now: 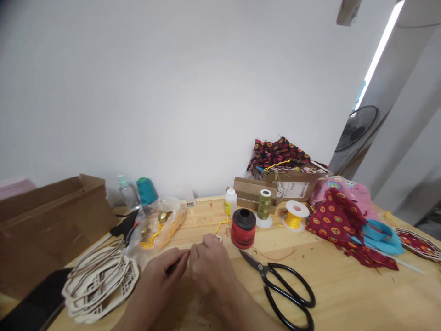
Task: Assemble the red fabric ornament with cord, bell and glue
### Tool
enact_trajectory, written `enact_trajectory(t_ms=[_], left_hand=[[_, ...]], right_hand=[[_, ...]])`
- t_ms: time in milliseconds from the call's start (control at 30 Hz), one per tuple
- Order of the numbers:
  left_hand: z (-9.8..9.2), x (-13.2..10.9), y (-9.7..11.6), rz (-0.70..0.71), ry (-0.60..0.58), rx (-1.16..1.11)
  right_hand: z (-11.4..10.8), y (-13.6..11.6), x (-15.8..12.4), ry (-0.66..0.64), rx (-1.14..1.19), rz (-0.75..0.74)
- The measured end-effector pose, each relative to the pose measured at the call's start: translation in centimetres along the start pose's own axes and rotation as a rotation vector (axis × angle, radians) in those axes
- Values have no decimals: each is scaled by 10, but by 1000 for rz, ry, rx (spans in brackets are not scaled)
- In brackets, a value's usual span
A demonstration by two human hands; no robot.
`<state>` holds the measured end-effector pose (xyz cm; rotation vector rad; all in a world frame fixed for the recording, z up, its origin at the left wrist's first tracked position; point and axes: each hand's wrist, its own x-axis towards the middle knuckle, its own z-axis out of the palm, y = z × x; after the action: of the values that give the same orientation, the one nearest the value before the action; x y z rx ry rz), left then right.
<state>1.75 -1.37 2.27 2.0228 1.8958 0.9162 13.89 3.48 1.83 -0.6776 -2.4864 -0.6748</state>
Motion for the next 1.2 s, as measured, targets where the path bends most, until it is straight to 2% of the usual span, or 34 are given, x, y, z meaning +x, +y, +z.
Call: enact_trajectory(t_ms=[133,400,600,800,933,1100,1200], left_hand=[[-2,0,0,-15,-24,12],[-2,0,-2,-16,-61,-12],[-2,0,-6,-30,-89,-32],[-2,1,-6,-49,-87,-67],[-4,1,-6,-63,-64,-63],[-5,2,-7,-52,-23,-154],[-5,2,-5,-33,-12,-181]], right_hand=[[3,-2,0,-60,-8,-14],[0,0,0,-51,14,-27],[0,1,-1,-43,99,-28],[5,-1,-5,-40,288,55],[5,-2,-4,-13,458,209],[-4,2,-3,-94,843,513],[-5,5,-3,-62,1048,632]])
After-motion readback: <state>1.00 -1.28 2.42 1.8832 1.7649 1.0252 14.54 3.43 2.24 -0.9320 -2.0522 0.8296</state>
